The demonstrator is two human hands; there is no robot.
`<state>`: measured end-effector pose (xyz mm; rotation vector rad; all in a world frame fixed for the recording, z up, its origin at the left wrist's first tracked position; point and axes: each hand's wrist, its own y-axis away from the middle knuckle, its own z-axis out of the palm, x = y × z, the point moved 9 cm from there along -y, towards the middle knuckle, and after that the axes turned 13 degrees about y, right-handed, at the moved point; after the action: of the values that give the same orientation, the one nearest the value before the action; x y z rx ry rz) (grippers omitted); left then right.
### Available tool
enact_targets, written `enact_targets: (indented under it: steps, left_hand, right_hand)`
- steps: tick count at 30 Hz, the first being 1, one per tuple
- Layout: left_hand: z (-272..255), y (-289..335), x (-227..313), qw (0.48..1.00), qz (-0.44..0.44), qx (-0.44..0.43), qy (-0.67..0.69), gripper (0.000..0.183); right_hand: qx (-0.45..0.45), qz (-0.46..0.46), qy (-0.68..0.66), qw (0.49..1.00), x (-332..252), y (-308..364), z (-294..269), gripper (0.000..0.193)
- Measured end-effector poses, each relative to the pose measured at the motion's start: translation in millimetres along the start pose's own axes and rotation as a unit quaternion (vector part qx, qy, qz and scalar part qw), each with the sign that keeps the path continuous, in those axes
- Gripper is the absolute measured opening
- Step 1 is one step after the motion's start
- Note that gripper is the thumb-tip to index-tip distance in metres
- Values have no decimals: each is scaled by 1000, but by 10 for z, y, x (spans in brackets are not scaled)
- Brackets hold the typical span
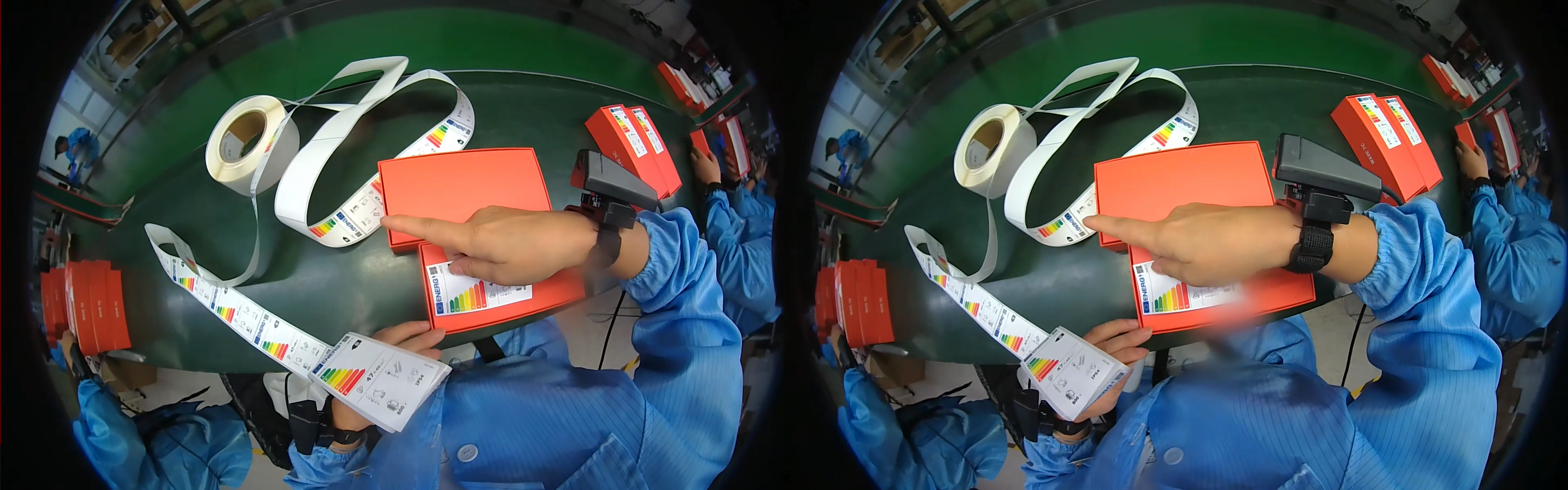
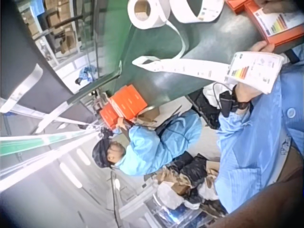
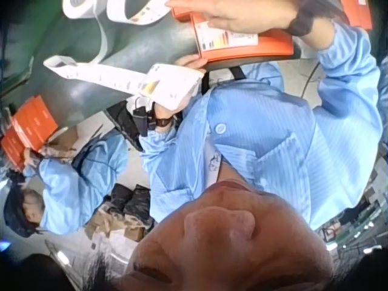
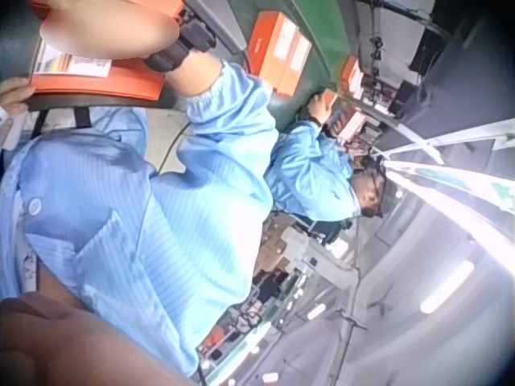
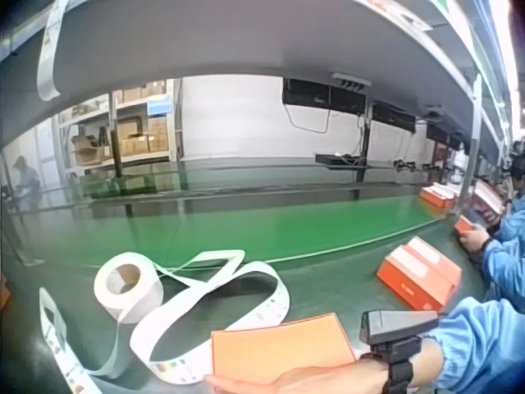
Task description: Applying energy efficiency labels to red smartphone boxes on a production line.
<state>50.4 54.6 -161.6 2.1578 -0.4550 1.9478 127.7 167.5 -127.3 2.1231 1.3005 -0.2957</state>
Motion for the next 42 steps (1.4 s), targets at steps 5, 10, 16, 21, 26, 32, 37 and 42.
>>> enact_targets:
  steps: [5, 10, 16, 21, 26, 32, 37, 42]
  left_hand:
    - [25, 1, -71, 998, -24, -35, 55, 35]
    - [4, -7, -52, 998, -21, -18, 56, 27]
    - [-49, -17, -46, 996, -18, 34, 83, 13]
    - [31, -8, -52, 997, -1, -33, 71, 40]
    - [20, -23, -17, 996, 28, -27, 82, 38]
    - [-21, -73, 106, 993, 106, 12, -41, 25]
    - [-34, -76, 115, 994, 93, 19, -58, 18]
    - [-29, -61, 112, 994, 72, 30, -72, 21]
  right_hand:
    - [34, 2, -26, 999, 3, -11, -37, 60]
    - [32, 0, -22, 999, 4, -16, -38, 62]
    - [46, -3, 5, 999, -3, -22, -36, 63]
    - [64, -19, 23, 998, -19, -20, -54, 63]
    - [64, -17, 19, 998, -7, -26, -39, 65]
    - [101, -33, 14, 994, -39, -42, -79, 63]
    - [76, 0, 6, 997, -1, -37, -22, 64]
    - [171, -3, 234, 957, -225, 32, -77, 62]
